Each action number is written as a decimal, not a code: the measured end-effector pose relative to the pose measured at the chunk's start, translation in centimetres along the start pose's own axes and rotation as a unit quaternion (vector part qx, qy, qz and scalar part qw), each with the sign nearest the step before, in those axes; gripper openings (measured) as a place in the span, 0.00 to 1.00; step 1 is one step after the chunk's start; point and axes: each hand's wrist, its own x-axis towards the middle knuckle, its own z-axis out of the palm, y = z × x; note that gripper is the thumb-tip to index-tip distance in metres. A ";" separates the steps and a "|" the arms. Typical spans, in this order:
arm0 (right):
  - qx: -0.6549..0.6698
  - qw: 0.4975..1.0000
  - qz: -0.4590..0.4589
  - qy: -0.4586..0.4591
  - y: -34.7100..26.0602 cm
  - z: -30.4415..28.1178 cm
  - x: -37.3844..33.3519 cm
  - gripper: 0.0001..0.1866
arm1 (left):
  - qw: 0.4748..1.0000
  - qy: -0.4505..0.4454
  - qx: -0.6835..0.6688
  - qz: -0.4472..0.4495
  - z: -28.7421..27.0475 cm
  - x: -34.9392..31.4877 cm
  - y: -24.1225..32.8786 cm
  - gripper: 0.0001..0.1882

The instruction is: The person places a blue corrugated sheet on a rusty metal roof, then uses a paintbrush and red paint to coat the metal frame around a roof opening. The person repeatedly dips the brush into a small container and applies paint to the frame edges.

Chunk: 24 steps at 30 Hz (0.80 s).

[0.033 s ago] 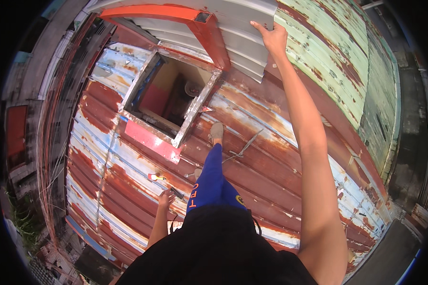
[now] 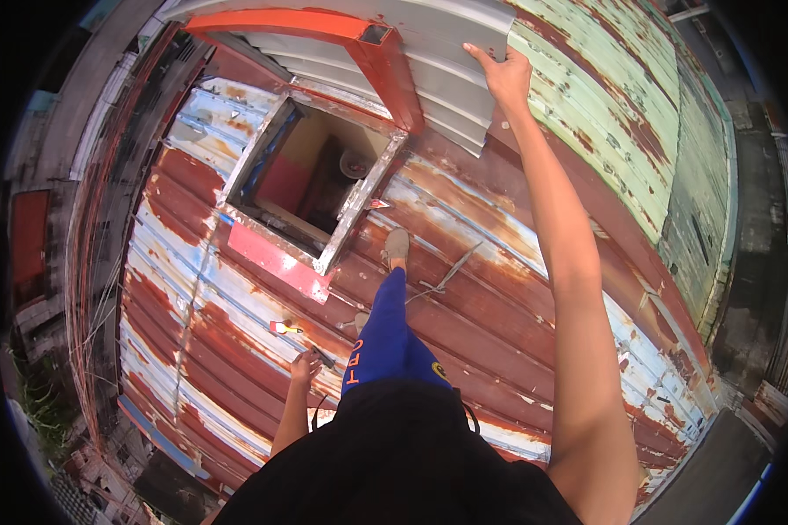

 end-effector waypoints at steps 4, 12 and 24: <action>0.022 0.996 0.079 -0.045 0.3 -0.9 2.7 0.24 | 0.999 0.007 -0.029 0.023 4.5 0.0 1.5 0.25; 0.055 0.997 0.056 -0.025 0.8 -0.2 3.7 0.20 | 1.000 0.006 -0.009 0.012 12.4 -0.3 8.0 0.22; 0.059 0.995 0.079 -0.021 3.4 -0.8 11.1 0.19 | 0.944 -0.011 -0.068 0.322 27.0 9.3 47.6 0.13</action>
